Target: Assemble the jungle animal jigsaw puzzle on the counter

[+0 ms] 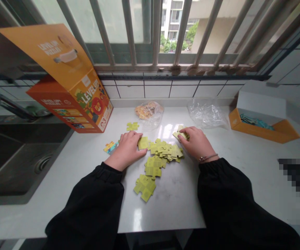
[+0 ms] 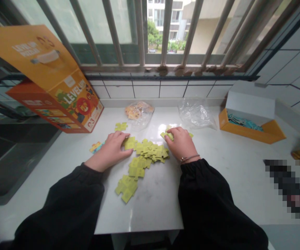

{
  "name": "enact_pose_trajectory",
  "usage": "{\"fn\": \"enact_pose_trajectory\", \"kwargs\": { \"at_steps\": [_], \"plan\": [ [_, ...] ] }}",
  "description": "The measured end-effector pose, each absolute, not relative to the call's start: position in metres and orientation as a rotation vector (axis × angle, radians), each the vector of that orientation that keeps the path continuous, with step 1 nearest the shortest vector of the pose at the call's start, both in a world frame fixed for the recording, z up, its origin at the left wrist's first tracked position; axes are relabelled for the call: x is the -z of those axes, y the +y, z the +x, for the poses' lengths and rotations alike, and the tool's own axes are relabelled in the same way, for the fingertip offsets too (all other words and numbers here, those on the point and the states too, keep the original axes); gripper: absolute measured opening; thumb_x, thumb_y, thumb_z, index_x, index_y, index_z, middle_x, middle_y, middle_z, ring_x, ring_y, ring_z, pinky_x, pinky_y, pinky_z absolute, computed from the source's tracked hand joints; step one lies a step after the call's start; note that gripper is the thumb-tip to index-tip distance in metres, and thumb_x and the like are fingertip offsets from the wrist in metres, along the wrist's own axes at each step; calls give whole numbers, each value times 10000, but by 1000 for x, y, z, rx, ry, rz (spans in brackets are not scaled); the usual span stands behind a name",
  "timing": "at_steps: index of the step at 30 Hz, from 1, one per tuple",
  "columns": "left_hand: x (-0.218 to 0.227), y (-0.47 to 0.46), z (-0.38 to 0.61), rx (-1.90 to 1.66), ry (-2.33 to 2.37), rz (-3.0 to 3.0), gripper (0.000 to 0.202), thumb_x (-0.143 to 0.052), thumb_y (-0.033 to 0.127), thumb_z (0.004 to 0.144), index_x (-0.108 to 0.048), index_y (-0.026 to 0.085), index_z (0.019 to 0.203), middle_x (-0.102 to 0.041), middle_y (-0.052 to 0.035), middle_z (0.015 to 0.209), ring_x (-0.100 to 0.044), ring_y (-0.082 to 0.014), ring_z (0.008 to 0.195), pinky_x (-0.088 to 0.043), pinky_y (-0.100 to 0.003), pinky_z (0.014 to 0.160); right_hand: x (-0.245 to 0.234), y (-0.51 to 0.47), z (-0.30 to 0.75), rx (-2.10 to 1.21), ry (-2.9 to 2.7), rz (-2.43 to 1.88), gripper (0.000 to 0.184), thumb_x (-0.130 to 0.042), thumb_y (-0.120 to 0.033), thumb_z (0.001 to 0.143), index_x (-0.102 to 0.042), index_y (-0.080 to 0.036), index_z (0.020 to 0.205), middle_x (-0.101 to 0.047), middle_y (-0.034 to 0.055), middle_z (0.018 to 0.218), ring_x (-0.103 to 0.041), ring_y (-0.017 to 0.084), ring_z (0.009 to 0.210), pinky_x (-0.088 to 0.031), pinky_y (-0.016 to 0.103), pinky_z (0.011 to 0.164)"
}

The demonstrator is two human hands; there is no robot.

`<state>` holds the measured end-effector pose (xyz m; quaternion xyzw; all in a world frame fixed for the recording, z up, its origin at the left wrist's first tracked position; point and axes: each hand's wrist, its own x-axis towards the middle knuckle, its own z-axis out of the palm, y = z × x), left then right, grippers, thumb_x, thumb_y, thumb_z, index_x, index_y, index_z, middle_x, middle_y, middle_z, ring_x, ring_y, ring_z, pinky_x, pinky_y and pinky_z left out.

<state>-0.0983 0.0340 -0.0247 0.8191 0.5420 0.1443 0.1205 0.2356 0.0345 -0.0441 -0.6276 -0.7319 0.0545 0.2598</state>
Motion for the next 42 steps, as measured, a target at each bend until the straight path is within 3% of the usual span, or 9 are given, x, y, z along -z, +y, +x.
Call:
{"fn": "enact_pose_trajectory", "kwargs": {
  "at_steps": [4,9,13,19,26,30,36,42],
  "plan": [
    [22,36,-102,-512,1546,2382,608,-860,474,856,-673,198,1364,-645,-135,1284,-583,-365,1251,-484,-506,1141,43,34,235,-155,-1987,-1701,285,-640,-382,996,-792,-196,1151,-784,165,1188,-707,349,1121,-539,524,1063],
    [16,36,-101,-672,1579,2379,178,-681,170,928,-717,220,1094,-676,-104,1171,-612,-307,1161,-516,-464,1070,43,34,236,-177,-1984,-1690,287,-639,-386,999,-792,-200,1155,-782,167,1187,-706,344,1117,-540,529,1057],
    [12,33,-100,-580,1534,2452,349,-578,73,892,-802,244,1098,-711,-102,1218,-615,-304,1190,-514,-488,1109,44,34,236,-177,-1977,-1683,289,-636,-389,998,-799,-206,1152,-779,165,1178,-702,342,1117,-537,534,1063],
    [15,40,-105,-600,1440,2478,350,-553,191,938,-820,235,1161,-721,-107,1366,-608,-304,1336,-462,-488,1237,45,36,237,-171,-1964,-1678,263,-654,-379,997,-799,-220,1148,-779,160,1177,-704,346,1132,-536,544,1078],
    [33,75,-122,-671,1878,2332,529,-547,417,1024,-678,93,1422,-680,-223,1503,-571,-362,1456,-374,-507,1306,51,33,238,-95,-1992,-1743,398,-784,-505,945,-775,-236,1238,-757,171,1249,-681,379,1188,-543,549,1050],
    [36,83,-125,-613,1834,2360,598,-614,503,1001,-658,126,1464,-679,-208,1530,-573,-366,1461,-381,-509,1298,54,33,238,-52,-2037,-1794,415,-831,-487,905,-781,-231,1228,-763,175,1267,-680,384,1180,-549,538,1018],
    [35,87,-123,-664,1819,2343,562,-747,563,931,-724,150,1310,-768,-164,1271,-660,-357,1216,-490,-483,1156,44,32,234,-44,-2034,-1847,278,-728,-402,965,-804,-218,1159,-817,160,1187,-727,346,1084,-550,473,960],
    [33,87,-121,-650,1784,2359,367,-759,484,925,-747,183,1135,-773,-137,1148,-688,-333,1110,-544,-458,1050,22,26,228,-145,-1844,-1971,335,-587,-426,1053,-795,-206,1198,-840,141,1043,-751,292,907,-480,369,769]
  ]
}}
